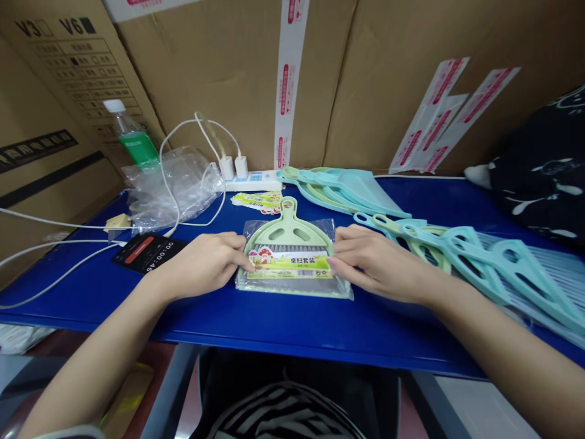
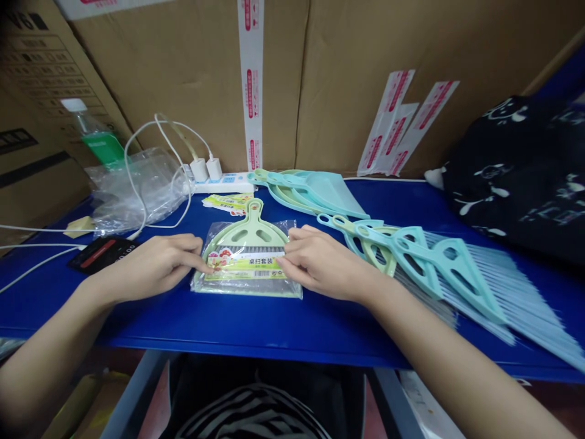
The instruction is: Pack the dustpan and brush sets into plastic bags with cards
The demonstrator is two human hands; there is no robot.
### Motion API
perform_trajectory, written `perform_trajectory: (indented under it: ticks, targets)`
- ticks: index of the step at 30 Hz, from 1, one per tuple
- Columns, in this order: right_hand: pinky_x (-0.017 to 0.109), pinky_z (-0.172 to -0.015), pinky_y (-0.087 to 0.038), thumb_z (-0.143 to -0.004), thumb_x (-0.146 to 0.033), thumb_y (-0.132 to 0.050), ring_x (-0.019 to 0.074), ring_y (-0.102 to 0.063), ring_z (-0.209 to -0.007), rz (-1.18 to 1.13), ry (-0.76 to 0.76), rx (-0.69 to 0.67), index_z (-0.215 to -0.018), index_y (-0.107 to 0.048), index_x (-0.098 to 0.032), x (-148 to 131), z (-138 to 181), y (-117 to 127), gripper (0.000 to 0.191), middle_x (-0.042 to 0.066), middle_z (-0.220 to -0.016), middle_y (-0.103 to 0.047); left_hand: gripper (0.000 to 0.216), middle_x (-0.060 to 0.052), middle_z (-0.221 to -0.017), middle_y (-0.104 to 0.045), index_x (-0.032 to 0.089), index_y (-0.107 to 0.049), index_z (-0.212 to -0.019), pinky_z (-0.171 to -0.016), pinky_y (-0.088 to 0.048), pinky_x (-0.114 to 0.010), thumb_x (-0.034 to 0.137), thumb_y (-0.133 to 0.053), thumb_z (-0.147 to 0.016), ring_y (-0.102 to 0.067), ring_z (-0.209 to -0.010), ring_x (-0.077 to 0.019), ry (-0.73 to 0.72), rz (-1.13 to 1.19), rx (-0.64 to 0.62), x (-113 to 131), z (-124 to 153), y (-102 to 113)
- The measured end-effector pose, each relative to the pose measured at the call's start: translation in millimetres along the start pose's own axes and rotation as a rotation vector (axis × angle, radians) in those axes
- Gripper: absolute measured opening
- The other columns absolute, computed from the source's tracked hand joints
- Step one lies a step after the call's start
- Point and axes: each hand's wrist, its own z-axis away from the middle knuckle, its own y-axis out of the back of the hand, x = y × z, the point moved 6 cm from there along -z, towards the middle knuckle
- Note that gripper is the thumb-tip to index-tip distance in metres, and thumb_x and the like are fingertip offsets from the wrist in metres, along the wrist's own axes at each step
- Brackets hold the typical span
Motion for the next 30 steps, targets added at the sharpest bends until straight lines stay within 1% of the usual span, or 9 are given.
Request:
perform_trajectory:
  ticks: [3,6,9,13,17,20,24,27,30]
  targets:
    - [0.033,-0.062,-0.031,-0.1,-0.032,-0.027,0.0168,-0.039,-0.061,-0.005,-0.023,-0.002,-0.056,-0.04,-0.022,1,-1,0,0.047,0.001,-0.053,-0.049,0.042,-0.001,-0.077,-0.063,0.024,-0.075,-0.085,-0.062,-0.044,-0.023,0.006,-0.038,-0.081,-0.059,-0.07,-0.0128,0.035,0.04,0.0,-2,0,2]
    - [0.031,-0.059,-0.032,-0.098,-0.03,-0.028,0.0156,-0.043,-0.058,-0.007,-0.069,-0.03,-0.059,-0.04,-0.022,3,-1,-3,0.042,0.001,-0.056,-0.049,0.039,0.0,-0.081,-0.067,0.022,-0.071,-0.083,-0.065,-0.045,-0.023,0.006,-0.035,-0.081,-0.062,-0.074,-0.0133,0.068,0.084,-0.012,-2,0,0]
    - [0.029,-0.053,-0.029,-0.094,-0.029,-0.034,0.0135,-0.043,-0.052,0.019,-0.177,-0.046,-0.063,-0.037,-0.023,7,0,-5,0.032,0.0,-0.058,-0.049,0.033,-0.001,-0.079,-0.068,0.02,-0.065,-0.079,-0.067,-0.046,-0.025,0.009,-0.034,-0.082,-0.062,-0.074,-0.015,0.093,0.076,-0.021,0,-1,-2]
    - [0.028,-0.048,-0.022,-0.087,-0.032,-0.044,0.0127,-0.038,-0.043,0.047,-0.359,-0.034,-0.069,-0.031,-0.025,15,5,-4,0.023,-0.006,-0.049,-0.044,0.027,-0.002,-0.074,-0.066,0.019,-0.06,-0.075,-0.063,-0.044,-0.027,0.015,-0.035,-0.084,-0.061,-0.067,-0.0165,0.082,0.005,-0.004,4,-3,-3]
    - [0.027,-0.048,-0.027,-0.084,-0.028,-0.044,0.0128,-0.043,-0.045,-0.101,-0.41,-0.02,-0.075,-0.031,-0.026,17,7,-6,0.016,-0.006,-0.05,-0.048,0.03,-0.002,-0.069,-0.064,0.018,-0.056,-0.071,-0.061,-0.041,-0.026,0.02,-0.034,-0.091,-0.059,-0.063,-0.0159,0.068,-0.068,0.004,7,-4,-5]
    - [0.026,-0.047,-0.029,-0.082,-0.024,-0.043,0.012,-0.042,-0.044,-0.209,-0.405,0.006,-0.079,-0.032,-0.026,17,7,-7,0.011,-0.008,-0.05,-0.046,0.031,-0.002,-0.068,-0.064,0.018,-0.055,-0.07,-0.06,-0.04,-0.026,0.02,-0.035,-0.093,-0.059,-0.062,-0.0158,0.068,-0.105,0.004,7,-5,-6]
    - [0.025,-0.045,-0.032,-0.08,-0.022,-0.043,0.0111,-0.042,-0.042,-0.339,-0.417,0.036,-0.08,-0.031,-0.026,19,7,-9,0.013,-0.01,-0.051,-0.042,0.033,-0.002,-0.067,-0.064,0.018,-0.055,-0.068,-0.058,-0.039,-0.026,0.022,-0.035,-0.094,-0.06,-0.061,-0.0153,0.071,-0.115,0.002,6,-5,-6]
    - [0.025,-0.043,-0.038,-0.082,-0.026,-0.044,0.0112,-0.05,-0.042,-0.458,-0.462,0.076,-0.083,-0.031,-0.025,22,8,-8,0.014,-0.01,-0.057,-0.044,0.037,-0.002,-0.064,-0.064,0.018,-0.055,-0.066,-0.056,-0.037,-0.026,0.023,-0.034,-0.095,-0.06,-0.059,-0.0149,0.073,-0.082,-0.001,6,-5,-6]
    - [0.027,-0.044,-0.046,-0.086,-0.039,-0.047,0.0118,-0.057,-0.045,-0.586,-0.553,0.135,-0.091,-0.034,-0.024,27,8,-7,0.021,-0.006,-0.069,-0.052,0.038,-0.001,-0.063,-0.064,0.018,-0.056,-0.067,-0.055,-0.035,-0.025,0.024,-0.033,-0.097,-0.06,-0.057,-0.0145,0.084,-0.032,-0.018,6,-3,-6]
